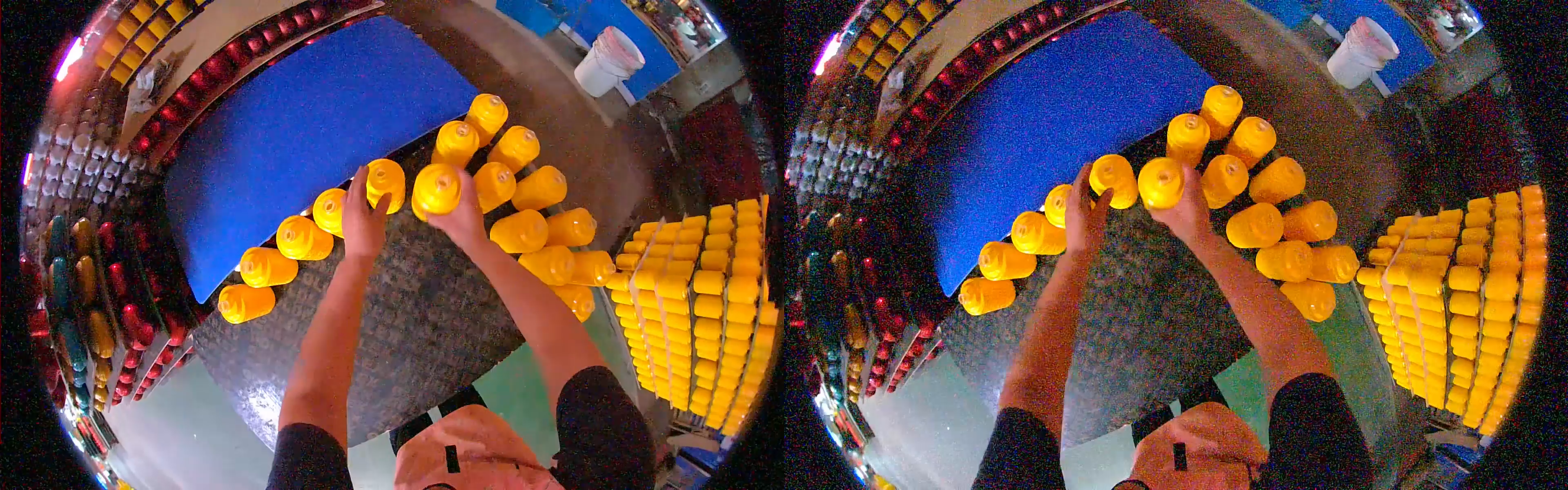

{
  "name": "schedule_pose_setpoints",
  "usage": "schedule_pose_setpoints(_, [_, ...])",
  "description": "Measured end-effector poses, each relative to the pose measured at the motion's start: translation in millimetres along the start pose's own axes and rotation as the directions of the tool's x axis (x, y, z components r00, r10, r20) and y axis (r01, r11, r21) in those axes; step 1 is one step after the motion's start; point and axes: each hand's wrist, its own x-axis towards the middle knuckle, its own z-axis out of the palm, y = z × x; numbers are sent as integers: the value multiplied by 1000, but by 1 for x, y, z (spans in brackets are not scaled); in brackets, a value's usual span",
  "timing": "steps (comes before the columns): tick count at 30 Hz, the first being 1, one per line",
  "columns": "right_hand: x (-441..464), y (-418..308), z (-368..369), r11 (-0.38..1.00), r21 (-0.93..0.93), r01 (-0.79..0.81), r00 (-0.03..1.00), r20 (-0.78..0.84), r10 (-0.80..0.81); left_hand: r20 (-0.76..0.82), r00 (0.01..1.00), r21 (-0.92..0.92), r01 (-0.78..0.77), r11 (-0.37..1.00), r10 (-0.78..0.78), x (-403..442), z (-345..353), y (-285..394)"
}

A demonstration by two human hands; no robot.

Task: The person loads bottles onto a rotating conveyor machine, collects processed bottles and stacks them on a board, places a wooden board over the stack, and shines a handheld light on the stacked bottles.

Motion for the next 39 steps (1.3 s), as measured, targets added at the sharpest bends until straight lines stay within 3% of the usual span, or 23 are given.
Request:
schedule_pose_setpoints(2, [19, 15, 11, 998, -58, 39, 996, -83, -44, 60, 998, 258, -8, 966, -8, 17, 10, -10])
schedule_pose_setpoints(4, [30, 18, 24, 995, -89, 37, 987, -152, -50, 63, 998, 277, -41, 960, 24, 24, 12, -17])
schedule_pose_setpoints(10, [48, 44, 37, 999, 32, 43, 995, -95, -40, 106, 982, 268, 122, 956, -155, 39, 32, -30])
schedule_pose_setpoints(12, [57, 60, 30, 992, -105, 64, 992, -99, -74, 77, 981, 354, 142, 924, -180, 38, 41, -16])
schedule_pose_setpoints(18, [60, 68, 42, 992, -124, 25, 993, -115, -39, 81, 941, 380, 275, 883, -328, 40, 34, 1])
schedule_pose_setpoints(21, [47, 47, 53, 975, -196, -108, 992, -81, 93, 36, 972, 374, 203, 905, -233, 34, 25, -10])
schedule_pose_setpoints(22, [43, 41, 51, 975, -197, -107, 992, -81, 93, 36, 972, 373, 204, 905, -234, 34, 24, -16])
schedule_pose_setpoints(24, [37, 25, 35, 920, -390, -37, 996, -85, 4, 2, 983, 393, 168, 904, -183, 33, 20, -19])
schedule_pose_setpoints(28, [74, 22, -1, 949, -311, -55, 977, -211, -12, -9, 990, 335, 134, 932, -139, 28, -15, -13])
schedule_pose_setpoints(30, [102, 35, -14, 899, -436, -27, 996, -92, -14, -107, 993, 354, 91, 931, -56, 17, -43, -20])
schedule_pose_setpoints(31, [113, 51, -15, 903, -430, -27, 996, -87, -12, -64, 997, 486, 77, 870, -53, 9, -54, -26])
schedule_pose_setpoints(33, [123, 75, -15, 846, -532, 23, 980, 178, 85, -45, 988, 445, 154, 882, -149, -6, -58, -38])
schedule_pose_setpoints(34, [121, 80, -17, 850, -525, 25, 979, 184, 85, -19, 971, 397, 227, 890, -239, -13, -60, -44])
schedule_pose_setpoints(36, [123, 78, -27, 911, -411, 17, 953, 284, 110, -35, 973, 404, 223, 887, -228, -15, -60, -45])
schedule_pose_setpoints(39, [118, 83, -19, 872, -490, 13, 971, 213, 105, -18, 966, 500, 233, 834, -259, -9, -68, -44])
